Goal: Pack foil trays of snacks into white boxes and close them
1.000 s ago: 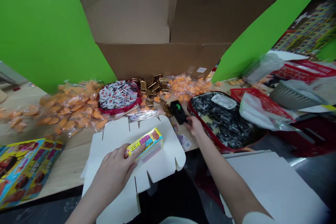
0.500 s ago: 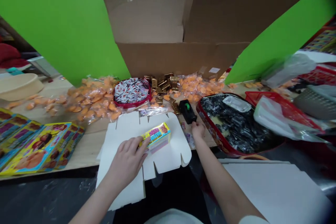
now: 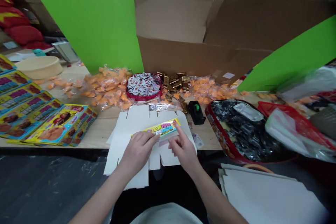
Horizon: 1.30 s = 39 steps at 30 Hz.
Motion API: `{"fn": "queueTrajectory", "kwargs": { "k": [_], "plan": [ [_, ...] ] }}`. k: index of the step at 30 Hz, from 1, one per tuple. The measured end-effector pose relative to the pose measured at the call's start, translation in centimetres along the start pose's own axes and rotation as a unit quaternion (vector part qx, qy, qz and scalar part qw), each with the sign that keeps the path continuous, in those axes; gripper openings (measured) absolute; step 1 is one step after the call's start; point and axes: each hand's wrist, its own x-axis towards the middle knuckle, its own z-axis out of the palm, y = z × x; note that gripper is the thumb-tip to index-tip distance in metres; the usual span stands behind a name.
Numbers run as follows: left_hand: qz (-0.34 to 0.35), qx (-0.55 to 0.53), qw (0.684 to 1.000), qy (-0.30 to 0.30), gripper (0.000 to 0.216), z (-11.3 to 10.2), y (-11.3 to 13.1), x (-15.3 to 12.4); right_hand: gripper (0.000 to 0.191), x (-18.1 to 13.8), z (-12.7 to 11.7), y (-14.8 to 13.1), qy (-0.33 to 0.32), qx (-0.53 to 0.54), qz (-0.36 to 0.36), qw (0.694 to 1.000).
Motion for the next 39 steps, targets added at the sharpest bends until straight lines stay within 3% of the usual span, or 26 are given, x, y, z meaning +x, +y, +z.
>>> {"fn": "queueTrajectory", "kwargs": {
  "k": [4, 11, 17, 21, 23, 27, 29, 32, 34, 35, 37, 39],
  "plan": [
    [-0.015, -0.057, 0.998, 0.006, 0.023, -0.6, 0.4, -0.4, 0.065, 0.7, 2.6, -0.6, -0.009, -0.011, -0.016, 1.0],
    [-0.05, -0.048, 0.996, -0.063, 0.04, -1.6, 0.9, 0.9, 0.061, 0.7, 2.7, 0.4, -0.007, -0.005, 0.004, 1.0],
    [-0.183, -0.049, 0.981, -0.045, 0.017, -0.8, 1.7, 3.5, 0.076, -0.1, 3.2, 0.6, 0.017, 0.079, 0.055, 0.995],
    [-0.202, -0.017, 0.978, -0.054, 0.014, -0.3, 1.8, 4.3, 0.082, -1.2, 3.3, 0.1, 0.055, 0.137, 0.072, 0.986],
    [-0.196, -0.011, 0.979, -0.057, 0.014, -0.1, 1.8, 4.4, 0.084, -2.2, 3.0, 0.6, 0.064, 0.186, 0.113, 0.974],
    [-0.185, 0.035, 0.98, -0.065, 0.021, 0.2, 2.1, 4.4, 0.071, -5.4, 1.5, 3.6, -0.032, 0.222, 0.266, 0.937],
    [-0.174, 0.072, 0.979, -0.08, 0.041, -0.1, 1.8, 4.1, 0.057, -6.7, 0.5, 5.5, -0.074, 0.175, 0.284, 0.94],
    [-0.188, 0.024, 0.969, -0.156, 0.067, -1.3, -0.2, 2.8, 0.04, -7.1, -1.5, 7.2, -0.049, 0.047, 0.201, 0.977],
    [-0.224, -0.086, 0.948, -0.208, 0.058, -2.9, -2.2, 1.4, 0.035, -6.1, -2.9, 7.7, -0.004, -0.089, 0.095, 0.991],
    [-0.244, -0.129, 0.939, -0.206, 0.052, -3.8, -3.2, 0.6, 0.035, -5.4, -3.5, 8.0, 0.016, -0.17, 0.024, 0.985],
    [-0.286, -0.136, 0.94, -0.123, 0.049, -6.1, -5.0, -1.3, 0.039, -3.6, -4.4, 8.9, 0.018, -0.326, -0.126, 0.937],
    [-0.329, -0.029, 0.943, 0.023, 0.052, -8.5, -6.9, -3.3, 0.049, -2.2, -4.8, 10.6, -0.015, -0.442, -0.25, 0.862]
  ]
}}
